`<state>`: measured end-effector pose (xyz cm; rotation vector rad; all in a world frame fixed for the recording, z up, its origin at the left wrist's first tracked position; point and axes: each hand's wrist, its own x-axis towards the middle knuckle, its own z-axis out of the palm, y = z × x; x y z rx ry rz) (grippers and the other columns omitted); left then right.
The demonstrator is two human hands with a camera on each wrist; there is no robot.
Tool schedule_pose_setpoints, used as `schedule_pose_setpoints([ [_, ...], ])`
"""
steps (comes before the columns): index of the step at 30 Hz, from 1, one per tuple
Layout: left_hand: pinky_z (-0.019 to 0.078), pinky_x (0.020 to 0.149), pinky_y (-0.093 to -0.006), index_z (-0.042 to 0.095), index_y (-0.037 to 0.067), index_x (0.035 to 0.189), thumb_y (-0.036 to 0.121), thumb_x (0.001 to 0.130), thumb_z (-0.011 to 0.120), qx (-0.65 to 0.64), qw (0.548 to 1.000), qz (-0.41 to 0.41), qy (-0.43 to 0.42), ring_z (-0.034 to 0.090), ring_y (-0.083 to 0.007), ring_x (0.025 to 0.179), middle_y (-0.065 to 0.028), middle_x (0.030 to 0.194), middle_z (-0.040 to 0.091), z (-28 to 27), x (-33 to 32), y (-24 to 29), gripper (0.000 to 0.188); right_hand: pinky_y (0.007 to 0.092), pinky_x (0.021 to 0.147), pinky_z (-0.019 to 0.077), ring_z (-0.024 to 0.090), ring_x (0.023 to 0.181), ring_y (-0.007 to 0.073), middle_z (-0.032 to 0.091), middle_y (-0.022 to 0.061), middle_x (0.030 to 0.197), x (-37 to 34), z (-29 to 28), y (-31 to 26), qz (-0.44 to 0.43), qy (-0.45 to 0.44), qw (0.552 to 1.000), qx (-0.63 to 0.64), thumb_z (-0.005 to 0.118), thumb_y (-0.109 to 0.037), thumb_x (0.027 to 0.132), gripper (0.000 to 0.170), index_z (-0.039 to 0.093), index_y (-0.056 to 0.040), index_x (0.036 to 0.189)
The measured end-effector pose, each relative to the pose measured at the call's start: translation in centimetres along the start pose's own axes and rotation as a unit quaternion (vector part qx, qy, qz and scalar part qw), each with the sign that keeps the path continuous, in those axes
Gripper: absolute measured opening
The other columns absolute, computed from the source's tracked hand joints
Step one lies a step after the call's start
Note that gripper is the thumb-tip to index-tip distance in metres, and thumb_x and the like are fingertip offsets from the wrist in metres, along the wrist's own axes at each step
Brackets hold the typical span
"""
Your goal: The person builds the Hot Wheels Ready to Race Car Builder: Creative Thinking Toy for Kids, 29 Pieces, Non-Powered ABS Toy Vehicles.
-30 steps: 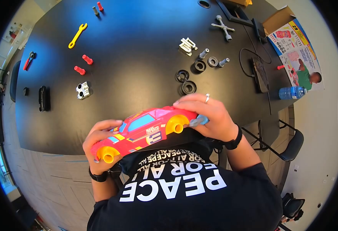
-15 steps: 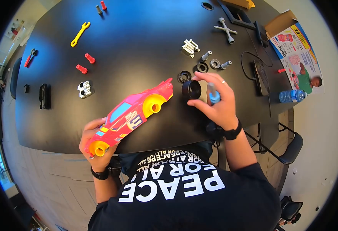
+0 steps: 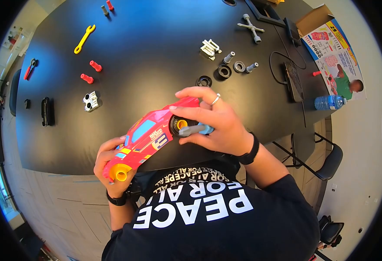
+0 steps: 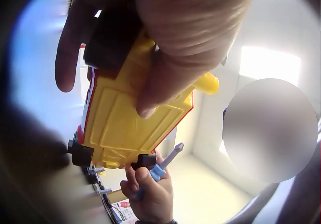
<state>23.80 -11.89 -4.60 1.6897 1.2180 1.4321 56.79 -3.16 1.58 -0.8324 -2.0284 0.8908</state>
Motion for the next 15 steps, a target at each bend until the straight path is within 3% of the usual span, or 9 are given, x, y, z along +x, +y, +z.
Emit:
schedule_pose_setpoints([
  [2,0.0544,0.11,-0.0444,0.066,0.007,0.117,0.017,0.08,0.101,0.026,1.0,-0.001,-0.003,0.072,-0.0303,0.126,-0.0206,0.139,0.072,-0.3,-0.2,0.0,0.052,0.0418,0.1,0.0588,0.067,0.122,0.0335,0.06,0.0157,0.149,0.2,0.1,-0.2,-0.01,0.002,1.0,-0.004,0.103,-0.018,0.071,0.084,0.07,-0.008,0.148],
  [5,0.0534,0.111,-0.0441,0.066,0.006,0.118,0.02,0.08,0.102,0.037,0.999,-0.007,0.028,0.071,-0.0302,0.126,-0.0208,0.14,0.072,-0.3,-0.4,0.2,0.054,0.0469,0.104,0.0572,0.068,0.124,0.0393,0.064,0.0172,0.144,0.3,-1.6,1.0,0.021,0.084,0.991,-0.104,0.101,-0.029,0.078,0.079,0.069,-0.0049,0.147],
  [8,0.0527,0.111,-0.0436,0.065,0.006,0.118,0.023,0.081,0.103,0.041,0.998,-0.016,0.04,0.071,-0.0297,0.126,-0.0209,0.14,0.072,-0.5,-0.5,0.2,0.056,0.0455,0.1,0.0585,0.071,0.116,0.0395,0.069,0.015,0.137,-0.2,-3.3,4.1,0.084,0.123,0.961,-0.233,0.094,-0.017,0.084,0.062,0.07,-0.0057,0.14],
  [15,0.0524,0.111,-0.043,0.065,0.005,0.118,0.023,0.081,0.102,0.038,0.998,-0.013,0.042,0.071,-0.0284,0.126,-0.021,0.141,0.072,-0.4,-0.1,0.1,0.056,0.0468,0.095,0.059,0.071,0.113,0.0378,0.069,0.0129,0.133,0.8,-2.7,6.6,0.16,0.013,0.953,-0.259,0.09,-0.009,0.087,0.054,0.072,-0.0049,0.137],
])
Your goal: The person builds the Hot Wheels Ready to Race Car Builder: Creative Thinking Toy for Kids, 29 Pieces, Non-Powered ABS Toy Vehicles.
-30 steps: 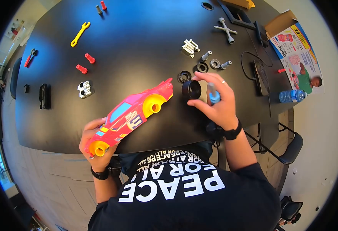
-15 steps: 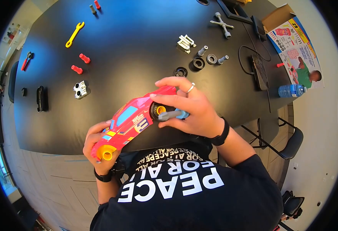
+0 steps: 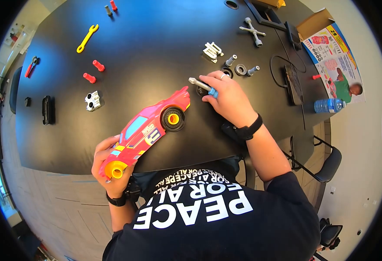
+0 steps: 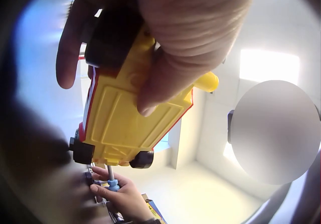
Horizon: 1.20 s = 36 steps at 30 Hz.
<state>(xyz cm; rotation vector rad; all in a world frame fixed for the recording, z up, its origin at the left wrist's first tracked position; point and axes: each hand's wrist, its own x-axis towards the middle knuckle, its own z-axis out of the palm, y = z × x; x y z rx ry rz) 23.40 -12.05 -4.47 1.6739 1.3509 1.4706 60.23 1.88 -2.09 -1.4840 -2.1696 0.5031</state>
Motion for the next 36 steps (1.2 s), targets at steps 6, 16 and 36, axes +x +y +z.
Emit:
schedule_pose_setpoints([
  [6,0.0526,0.111,-0.0431,0.065,0.005,0.117,0.019,0.081,0.102,-0.017,1.0,-0.012,0.007,0.07,-0.0287,0.128,-0.0211,0.141,0.072,0.1,-0.3,0.0,0.053,0.0401,0.091,0.0573,0.069,0.105,0.0304,0.065,0.0114,0.118,-0.4,-0.8,-0.8,-0.03,0.042,0.99,0.135,0.084,0.0,0.09,0.044,0.075,-0.0043,0.133],
  [16,0.0528,0.111,-0.0431,0.064,0.004,0.117,0.015,0.08,0.101,-0.052,0.998,-0.006,-0.023,0.071,-0.0292,0.128,-0.0221,0.143,0.07,0.9,0.1,-0.3,0.053,0.03,0.089,0.0556,0.069,0.099,0.0129,0.071,0.0113,0.132,-2.4,-2.3,-4.7,-0.101,0.004,0.865,0.491,0.091,-0.001,0.088,0.049,0.074,-0.0055,0.134],
  [36,0.0536,0.111,-0.0439,0.065,0.005,0.117,0.015,0.08,0.101,-0.055,0.998,-0.02,-0.033,0.07,-0.0294,0.128,-0.0229,0.143,0.07,0.9,0.0,-0.2,0.053,0.0391,0.103,0.0551,0.068,0.123,0.0274,0.069,0.0133,0.138,-1.8,-1.3,-5.6,-0.136,0.006,0.93,0.342,0.089,-0.005,0.087,0.052,0.074,-0.0049,0.136],
])
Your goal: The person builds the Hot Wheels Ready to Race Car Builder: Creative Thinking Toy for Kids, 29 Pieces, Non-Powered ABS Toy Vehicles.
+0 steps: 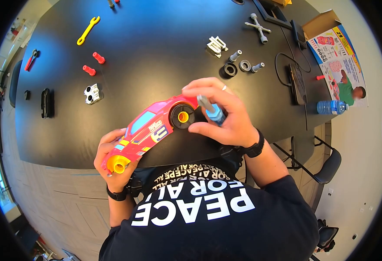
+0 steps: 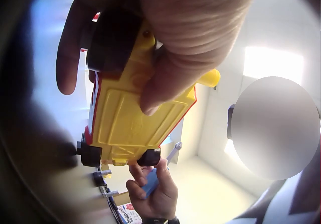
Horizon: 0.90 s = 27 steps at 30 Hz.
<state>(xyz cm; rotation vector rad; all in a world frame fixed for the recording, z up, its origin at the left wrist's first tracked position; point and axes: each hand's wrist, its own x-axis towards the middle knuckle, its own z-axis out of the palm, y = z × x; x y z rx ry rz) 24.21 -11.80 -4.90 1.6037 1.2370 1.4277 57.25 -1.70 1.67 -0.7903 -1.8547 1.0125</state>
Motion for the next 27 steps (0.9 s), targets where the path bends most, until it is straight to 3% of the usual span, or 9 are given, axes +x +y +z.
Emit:
schedule_pose_setpoints([
  [5,0.0532,0.111,-0.0443,0.066,0.005,0.116,0.017,0.08,0.101,0.081,0.995,0.045,0.023,0.071,-0.0297,0.127,-0.0213,0.14,0.072,-0.6,-0.2,0.2,0.052,0.0411,0.095,0.0551,0.069,0.113,0.0312,0.071,0.0152,0.127,-1.6,-3.3,0.6,0.007,0.108,0.988,-0.114,0.073,0.001,0.092,0.036,0.073,-0.0028,0.128],
  [9,0.0527,0.112,-0.0442,0.067,0.005,0.117,0.019,0.081,0.101,0.082,0.995,0.034,0.04,0.071,-0.0296,0.127,-0.0204,0.139,0.073,-0.6,0.0,0.5,0.052,0.0416,0.088,0.0559,0.07,0.097,0.0356,0.072,0.0149,0.111,-2.3,-8.6,2.9,0.128,0.207,0.889,-0.388,0.079,-0.003,0.092,0.023,0.074,-0.0032,0.115],
  [10,0.0525,0.112,-0.0439,0.067,0.005,0.117,0.019,0.081,0.101,0.074,0.996,0.028,0.044,0.071,-0.0293,0.126,-0.02,0.14,0.073,-0.6,0.1,0.4,0.052,0.0429,0.087,0.0564,0.071,0.1,0.035,0.072,0.0146,0.114,-2.3,-9.4,3.0,0.145,0.22,0.868,-0.422,0.085,-0.008,0.091,0.029,0.075,-0.004,0.117],
  [15,0.056,0.107,-0.0434,0.066,0.005,0.112,0.008,0.075,0.102,0.075,0.995,0.027,0.058,0.074,-0.0306,0.122,-0.0227,0.136,0.074,-0.2,0.2,0.4,0.052,0.044,0.089,0.0579,0.072,0.105,0.035,0.073,0.015,0.116,-1.1,-10.8,3.7,0.084,0.23,0.862,-0.444,0.09,-0.014,0.088,0.038,0.076,-0.005,0.122],
  [18,0.0513,0.112,-0.0426,0.067,0.005,0.118,0.016,0.081,0.1,0.056,0.997,0.029,0.051,0.071,-0.0277,0.127,-0.0192,0.141,0.072,-0.1,-0.2,0.1,0.051,0.0439,0.091,0.0595,0.072,0.107,0.0347,0.073,0.0157,0.117,-0.8,-11.4,4.0,0.193,0.245,0.788,-0.531,0.095,-0.023,0.085,0.05,0.076,-0.0031,0.126],
  [23,0.0512,0.112,-0.0425,0.067,0.005,0.118,0.015,0.081,0.101,0.053,0.997,0.017,0.062,0.07,-0.0282,0.127,-0.0193,0.141,0.072,-0.2,-0.7,0.0,0.051,0.0444,0.09,0.0589,0.073,0.106,0.0322,0.073,0.0161,0.114,-2.6,-13.6,7.8,0.241,0.237,0.822,-0.459,0.095,-0.024,0.085,0.046,0.079,-0.0007,0.121],
  [25,0.0514,0.112,-0.0427,0.067,0.005,0.118,0.015,0.081,0.101,0.054,0.997,0.016,0.059,0.071,-0.0284,0.127,-0.0194,0.141,0.072,-0.3,-0.7,0.1,0.051,0.0414,0.086,0.0586,0.075,0.096,0.0282,0.076,0.0146,0.112,-2.8,-14.3,9.4,0.265,0.25,0.868,-0.338,0.094,-0.023,0.086,0.042,0.08,0.0004,0.118],
  [26,0.0516,0.112,-0.0429,0.067,0.005,0.117,0.016,0.081,0.101,0.056,0.996,0.017,0.06,0.071,-0.0286,0.127,-0.0195,0.141,0.072,-0.3,-0.6,0.1,0.051,0.0338,0.072,0.0575,0.079,0.09,0.0225,0.081,0.0115,0.114,-2.9,-14.3,9.2,0.31,0.262,0.869,-0.282,0.087,-0.019,0.095,0.032,0.078,-0.0018,0.12],
  [27,0.0516,0.112,-0.0429,0.067,0.005,0.117,0.016,0.081,0.101,0.057,0.996,0.016,0.062,0.071,-0.0286,0.127,-0.0195,0.141,0.072,-0.3,-0.5,0.2,0.051,0.0338,0.072,0.0575,0.079,0.09,0.0225,0.081,0.0115,0.114,-3.1,-14.0,8.7,0.309,0.26,0.87,-0.282,0.087,-0.019,0.095,0.032,0.078,-0.0018,0.12],
])
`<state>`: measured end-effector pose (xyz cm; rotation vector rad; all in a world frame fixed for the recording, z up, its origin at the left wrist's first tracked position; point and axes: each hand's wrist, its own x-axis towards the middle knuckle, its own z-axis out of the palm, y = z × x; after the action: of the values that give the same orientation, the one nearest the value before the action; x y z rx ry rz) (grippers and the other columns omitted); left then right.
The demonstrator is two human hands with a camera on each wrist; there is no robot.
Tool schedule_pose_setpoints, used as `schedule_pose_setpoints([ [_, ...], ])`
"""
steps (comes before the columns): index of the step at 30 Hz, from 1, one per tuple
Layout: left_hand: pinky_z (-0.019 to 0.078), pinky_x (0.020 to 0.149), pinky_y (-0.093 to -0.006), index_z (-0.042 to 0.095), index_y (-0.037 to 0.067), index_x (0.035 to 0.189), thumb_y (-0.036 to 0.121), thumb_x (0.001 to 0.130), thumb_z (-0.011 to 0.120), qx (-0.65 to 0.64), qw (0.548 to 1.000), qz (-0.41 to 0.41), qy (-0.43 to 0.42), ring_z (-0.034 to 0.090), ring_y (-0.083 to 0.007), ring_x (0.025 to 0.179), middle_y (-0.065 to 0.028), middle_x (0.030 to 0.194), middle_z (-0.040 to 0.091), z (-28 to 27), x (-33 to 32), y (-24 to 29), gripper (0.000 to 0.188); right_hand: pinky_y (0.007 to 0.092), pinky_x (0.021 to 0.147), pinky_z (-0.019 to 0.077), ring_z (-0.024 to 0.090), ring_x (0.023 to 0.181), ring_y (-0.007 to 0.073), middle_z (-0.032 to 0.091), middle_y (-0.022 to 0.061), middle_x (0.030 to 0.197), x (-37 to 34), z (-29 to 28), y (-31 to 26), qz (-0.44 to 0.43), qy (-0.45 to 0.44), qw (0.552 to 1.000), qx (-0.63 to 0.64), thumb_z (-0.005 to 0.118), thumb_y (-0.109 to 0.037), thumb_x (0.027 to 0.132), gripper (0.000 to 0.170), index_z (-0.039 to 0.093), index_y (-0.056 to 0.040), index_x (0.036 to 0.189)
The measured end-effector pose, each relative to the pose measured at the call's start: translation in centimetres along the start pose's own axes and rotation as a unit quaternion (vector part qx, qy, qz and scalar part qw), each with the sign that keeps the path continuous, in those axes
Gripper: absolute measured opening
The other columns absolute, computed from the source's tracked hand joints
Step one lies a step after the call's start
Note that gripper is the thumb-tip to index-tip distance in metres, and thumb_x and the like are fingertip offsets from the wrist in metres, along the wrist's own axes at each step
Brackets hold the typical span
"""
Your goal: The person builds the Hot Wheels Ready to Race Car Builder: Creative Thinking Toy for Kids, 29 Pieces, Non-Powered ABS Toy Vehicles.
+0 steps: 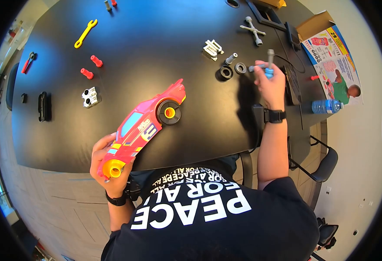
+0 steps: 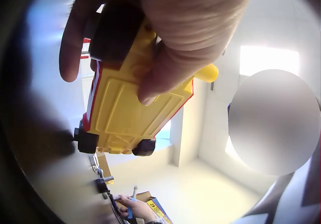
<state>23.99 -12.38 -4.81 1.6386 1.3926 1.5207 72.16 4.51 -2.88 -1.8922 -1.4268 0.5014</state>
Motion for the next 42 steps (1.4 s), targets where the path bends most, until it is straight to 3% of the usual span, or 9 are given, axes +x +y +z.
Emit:
schedule_pose_setpoints([
  [2,0.0519,0.112,-0.0434,0.067,0.005,0.117,0.016,0.081,0.101,0.004,1.0,0.005,-0.004,0.071,-0.029,0.128,-0.0199,0.141,0.072,0.1,0.1,0.4,0.051,0.0253,0.059,0.0521,0.082,0.091,0.0201,0.083,0.0099,0.117,-2.4,-0.6,-3.9,0.025,-0.015,0.966,0.257,0.078,-0.016,0.104,0.022,0.073,-0.0054,0.123],
  [7,0.0523,0.112,-0.0437,0.067,0.005,0.117,0.015,0.08,0.101,0.009,1.0,0.016,-0.009,0.072,-0.03,0.127,-0.021,0.14,0.073,1.1,0.5,0.5,0.051,0.0238,0.053,0.0522,0.077,0.08,0.0133,0.07,0.0034,0.1,-7.9,-0.4,-10.5,-0.033,-0.251,0.917,0.308,0.079,-0.004,0.102,0.043,0.068,-0.0037,0.143],
  [13,0.0554,0.107,-0.043,0.068,0.004,0.113,0.013,0.079,0.101,0.046,0.996,0.063,-0.033,0.074,-0.0312,0.121,-0.0226,0.136,0.075,1.7,1.1,2.1,0.048,0.027,0.059,0.0483,0.066,0.067,0.0101,0.07,0.0013,0.085,-9.6,-0.2,-14.2,-0.062,-0.307,0.913,0.26,0.089,-0.009,0.095,0.019,0.071,-0.0045,0.099],
  [16,0.058,0.102,-0.042,0.068,0.005,0.113,0.012,0.079,0.101,0.057,0.995,0.079,-0.036,0.075,-0.0312,0.118,-0.0233,0.134,0.076,1.7,1.1,2.2,0.047,0.0316,0.062,0.0484,0.064,0.067,0.0118,0.068,0.0011,0.077,-9.5,1.0,-14.4,-0.218,-0.27,0.917,0.196,0.09,-0.015,0.095,0.022,0.071,-0.0049,0.092],
  [23,0.0605,0.105,-0.0467,0.074,0.0,0.116,0.025,0.085,0.099,0.049,0.994,0.094,-0.036,0.077,-0.0402,0.123,-0.0246,0.131,0.076,2.1,0.9,2.5,0.047,0.0387,0.062,0.0514,0.064,0.061,0.028,0.069,0.0095,0.073,-8.9,1.7,-14.8,-0.297,-0.244,0.918,0.098,0.092,-0.023,0.094,0.03,0.07,-0.003,0.097],
  [27,0.0609,0.105,-0.0485,0.073,0.0,0.116,0.027,0.087,0.098,0.052,0.992,0.112,-0.04,0.076,-0.0423,0.124,-0.025,0.132,0.076,2.3,1.0,2.7,0.047,0.0396,0.068,0.053,0.067,0.072,0.0297,0.071,0.0112,0.083,-9.7,1.0,-16.8,-0.149,-0.272,0.948,0.074,0.09,-0.022,0.094,0.033,0.069,-0.0024,0.109],
  [29,0.0604,0.105,-0.0471,0.072,-0.001,0.117,0.024,0.086,0.098,0.06,0.991,0.116,-0.043,0.076,-0.0399,0.123,-0.0262,0.134,0.075,1.9,1.0,2.6,0.047,0.0317,0.074,0.0494,0.058,0.078,0.0201,0.062,0.0067,0.087,-9.6,1.2,-15.2,-0.315,-0.134,0.936,0.084,0.085,-0.006,0.094,0.037,0.072,-0.0067,0.129],
  [32,0.0597,0.105,-0.0458,0.071,-0.002,0.119,0.022,0.087,0.097,0.08,0.988,0.124,-0.044,0.075,-0.0383,0.123,-0.0279,0.136,0.073,1.1,1.1,2.6,0.048,0.039,0.084,0.0547,0.068,0.101,0.031,0.071,0.0129,0.112,-9.6,-1.5,-15.0,-0.279,-0.227,0.933,0.002,0.081,-0.006,0.095,0.045,0.067,-0.0058,0.138],
  [42,0.0585,0.106,-0.0505,0.074,0.0,0.119,0.02,0.083,0.099,0.145,0.972,0.171,-0.074,0.073,-0.0444,0.128,-0.0243,0.134,0.075,1.2,2.0,3.7,0.048,0.0445,0.075,0.0562,0.07,0.089,0.0308,0.071,0.0067,0.103,-11.1,-1.5,-13.3,-0.332,-0.164,0.926,-0.073,0.088,-0.009,0.087,0.049,0.07,-0.0106,0.133],
])
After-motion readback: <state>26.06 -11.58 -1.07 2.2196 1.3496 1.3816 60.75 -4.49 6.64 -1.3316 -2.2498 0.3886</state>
